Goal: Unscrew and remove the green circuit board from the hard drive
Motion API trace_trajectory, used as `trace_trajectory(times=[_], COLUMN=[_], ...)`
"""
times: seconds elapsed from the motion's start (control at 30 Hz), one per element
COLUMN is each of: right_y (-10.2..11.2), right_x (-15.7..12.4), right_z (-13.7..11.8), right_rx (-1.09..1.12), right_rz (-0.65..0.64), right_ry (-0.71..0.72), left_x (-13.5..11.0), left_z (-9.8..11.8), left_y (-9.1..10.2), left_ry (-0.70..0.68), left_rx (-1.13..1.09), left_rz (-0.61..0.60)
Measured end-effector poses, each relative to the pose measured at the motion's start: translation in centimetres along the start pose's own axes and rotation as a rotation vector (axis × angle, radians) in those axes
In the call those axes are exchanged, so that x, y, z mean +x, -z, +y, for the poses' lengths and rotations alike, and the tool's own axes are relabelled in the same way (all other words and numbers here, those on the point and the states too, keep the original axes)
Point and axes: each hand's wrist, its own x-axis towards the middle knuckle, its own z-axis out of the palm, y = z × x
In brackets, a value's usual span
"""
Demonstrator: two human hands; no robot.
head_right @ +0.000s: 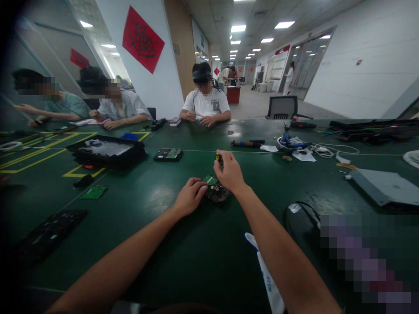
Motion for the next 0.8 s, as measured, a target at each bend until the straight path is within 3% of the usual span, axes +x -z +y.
trace_trajectory(times=[0.13,0.43,0.6,0.8], right_y=[0.1,0.9,1.2,1.0], right_x=[0.2,0.5,0.7,0.8], right_z=[-0.2,-1.0,-1.5,-1.8], right_rx=[0.007,-0.046,0.022,0.276], right_rz=[-0.005,0.011,-0.004,-0.07], right_ry=[-0.01,0.017,-0.144,-0.261], left_x=[0.9,1.8,2.0,2.4], left_z=[-2.1,-4.8,-5.2,-5.9], left_y=[0.3,1.6,2.5,3.9], left_ry=[-0.055,-0.065,0.011,0.006], left_rx=[-0.165,-0.328,-0.329,-0.408], left_rz=[0.068,-0.001,-0.085,-0.211])
